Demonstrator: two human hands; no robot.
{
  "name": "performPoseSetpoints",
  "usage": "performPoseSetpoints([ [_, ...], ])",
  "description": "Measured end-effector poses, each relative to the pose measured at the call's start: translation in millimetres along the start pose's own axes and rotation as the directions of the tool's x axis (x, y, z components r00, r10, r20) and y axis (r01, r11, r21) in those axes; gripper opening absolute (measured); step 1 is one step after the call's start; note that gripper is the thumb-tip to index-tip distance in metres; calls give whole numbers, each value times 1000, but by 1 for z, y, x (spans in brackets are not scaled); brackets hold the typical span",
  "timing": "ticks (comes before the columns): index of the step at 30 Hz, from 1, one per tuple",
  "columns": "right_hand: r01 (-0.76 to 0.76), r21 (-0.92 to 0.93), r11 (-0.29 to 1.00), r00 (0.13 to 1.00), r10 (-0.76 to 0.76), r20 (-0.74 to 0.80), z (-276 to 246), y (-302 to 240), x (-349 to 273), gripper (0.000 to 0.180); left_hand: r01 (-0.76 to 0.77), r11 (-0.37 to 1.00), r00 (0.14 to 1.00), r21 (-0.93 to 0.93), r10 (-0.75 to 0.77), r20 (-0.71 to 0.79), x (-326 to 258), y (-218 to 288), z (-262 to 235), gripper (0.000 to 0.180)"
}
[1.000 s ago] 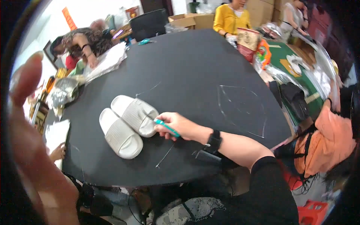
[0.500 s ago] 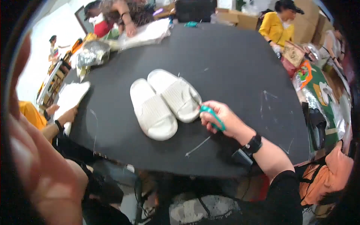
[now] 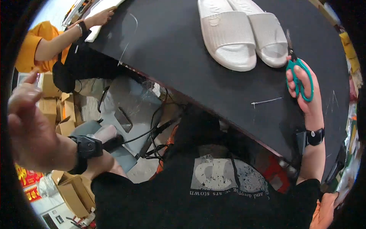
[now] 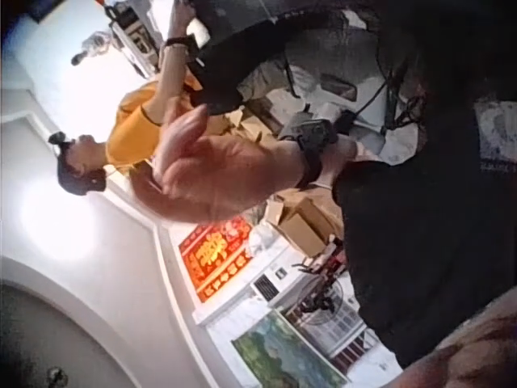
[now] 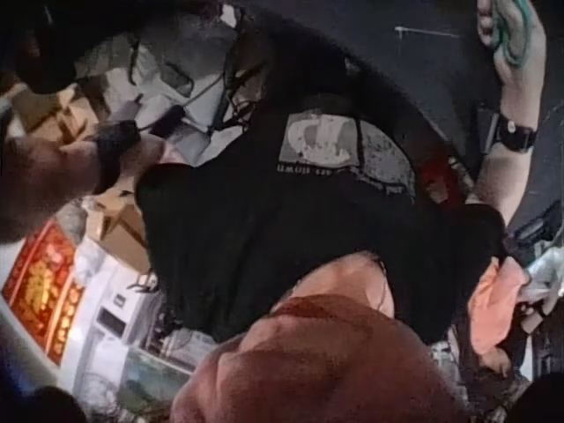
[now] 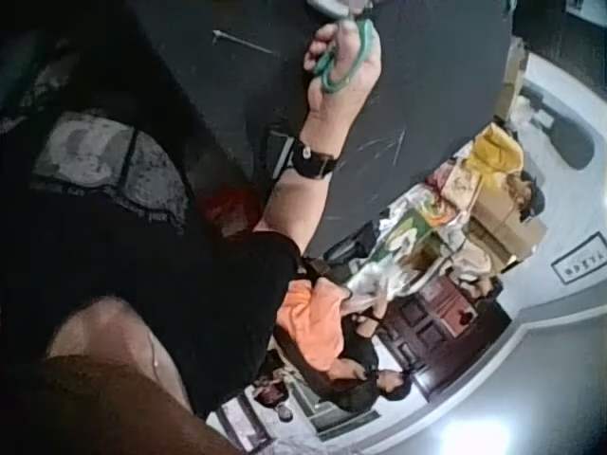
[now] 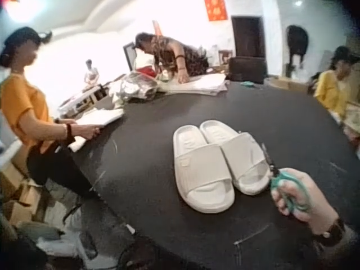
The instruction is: Trimming excess material and threads from various rubber slide sandals using a pair of scissors.
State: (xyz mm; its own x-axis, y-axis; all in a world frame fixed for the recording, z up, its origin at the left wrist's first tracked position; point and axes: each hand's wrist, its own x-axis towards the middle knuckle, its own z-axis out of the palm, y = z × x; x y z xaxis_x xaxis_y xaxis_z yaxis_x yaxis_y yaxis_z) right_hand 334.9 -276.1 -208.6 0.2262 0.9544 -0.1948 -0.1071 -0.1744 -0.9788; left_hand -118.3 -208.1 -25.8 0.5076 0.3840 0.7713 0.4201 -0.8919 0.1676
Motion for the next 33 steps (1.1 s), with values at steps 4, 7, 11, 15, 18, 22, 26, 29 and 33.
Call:
performPoseSetpoints([
  [4,-16,7,1000,1000,16,-7,5,1,1,41,339,937,916,-83,-349,-196,-64,4,16,30],
  [7,-13,1,1000,1000,13,6,7,0,1,43,567,780,771,-264,-615,-163,-92,1,57,27],
  [11,-22,6,1000,998,23,-58,2,-4,-2,42,713,600,663,-364,-746,69,-96,10,132,23],
  [15,-37,49,998,998,40,-55,1,-6,4,38,673,657,730,-341,-664,163,-78,5,187,22],
  [18,-45,104,994,999,43,22,1,-10,7,35,533,810,846,-246,-504,172,-48,-6,206,27],
  [22,-52,92,994,997,47,57,0,-10,5,33,377,921,919,-98,-359,164,-14,-9,238,33],
  [26,-71,142,987,994,59,87,-16,-1,5,34,270,962,928,-29,-252,275,22,-11,277,35],
  [29,-14,118,993,991,-1,132,-21,4,8,37,389,919,845,-67,-327,423,46,-16,296,40],
  [33,70,78,995,979,-83,184,-11,4,19,42,351,937,789,1,-296,538,69,-18,297,45],
])
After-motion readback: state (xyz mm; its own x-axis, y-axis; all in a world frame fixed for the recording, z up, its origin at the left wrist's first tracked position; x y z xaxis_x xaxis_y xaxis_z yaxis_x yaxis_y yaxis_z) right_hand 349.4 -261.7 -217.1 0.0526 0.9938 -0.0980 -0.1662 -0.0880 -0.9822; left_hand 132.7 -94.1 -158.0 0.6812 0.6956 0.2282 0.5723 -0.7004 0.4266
